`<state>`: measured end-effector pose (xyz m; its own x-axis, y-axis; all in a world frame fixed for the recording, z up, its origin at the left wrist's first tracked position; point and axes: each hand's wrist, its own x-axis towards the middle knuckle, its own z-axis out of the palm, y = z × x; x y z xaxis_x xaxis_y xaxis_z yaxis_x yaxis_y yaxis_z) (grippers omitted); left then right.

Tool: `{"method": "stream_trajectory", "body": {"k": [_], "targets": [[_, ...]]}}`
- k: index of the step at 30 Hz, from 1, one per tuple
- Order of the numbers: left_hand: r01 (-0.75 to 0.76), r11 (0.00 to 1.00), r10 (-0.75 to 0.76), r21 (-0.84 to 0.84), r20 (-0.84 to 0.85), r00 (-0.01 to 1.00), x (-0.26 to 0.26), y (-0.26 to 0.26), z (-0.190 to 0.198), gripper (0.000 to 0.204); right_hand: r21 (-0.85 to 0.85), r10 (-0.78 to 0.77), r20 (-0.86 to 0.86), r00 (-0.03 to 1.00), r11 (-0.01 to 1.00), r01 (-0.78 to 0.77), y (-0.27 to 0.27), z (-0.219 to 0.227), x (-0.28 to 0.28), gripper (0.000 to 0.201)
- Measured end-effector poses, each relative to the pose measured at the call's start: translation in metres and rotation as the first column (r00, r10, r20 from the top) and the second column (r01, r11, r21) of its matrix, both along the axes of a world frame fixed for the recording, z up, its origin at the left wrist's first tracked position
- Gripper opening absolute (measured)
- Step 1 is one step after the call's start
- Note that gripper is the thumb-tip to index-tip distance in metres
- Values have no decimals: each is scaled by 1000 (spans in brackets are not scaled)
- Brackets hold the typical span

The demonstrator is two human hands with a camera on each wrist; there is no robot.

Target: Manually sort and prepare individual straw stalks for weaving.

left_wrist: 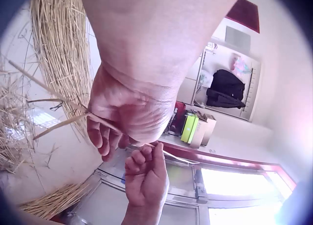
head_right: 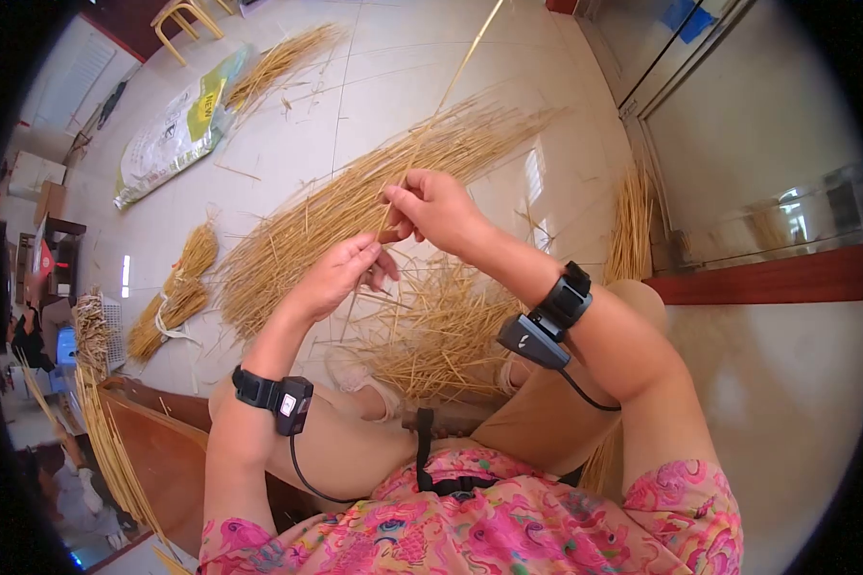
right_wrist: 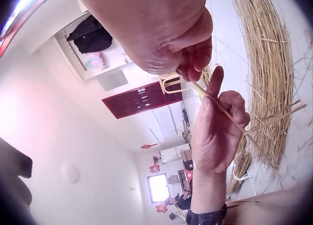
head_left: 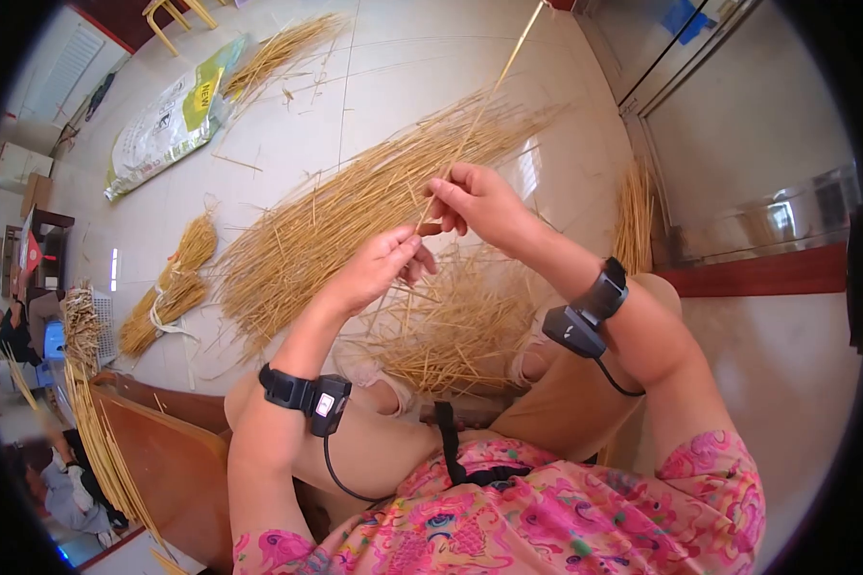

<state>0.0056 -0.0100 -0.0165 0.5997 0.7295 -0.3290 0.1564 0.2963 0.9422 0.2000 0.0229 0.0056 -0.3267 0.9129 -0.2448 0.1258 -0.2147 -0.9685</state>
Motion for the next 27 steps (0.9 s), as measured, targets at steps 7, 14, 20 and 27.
{"method": "stream_trajectory", "body": {"k": [7,14,20,27], "targets": [[3,954,57,-300,190,980,-1,3,0,46,-34,-178,-18,984,984,177,10,19,35,23],[48,955,14,-291,208,978,-3,-5,1,44,-14,-315,33,949,949,316,17,25,59,23],[73,983,-54,-169,111,992,-3,-8,3,40,-7,-316,54,947,949,316,21,24,61,24],[65,984,-44,163,-127,991,5,-14,-5,39,-8,-141,138,980,990,143,3,19,34,24]]}}
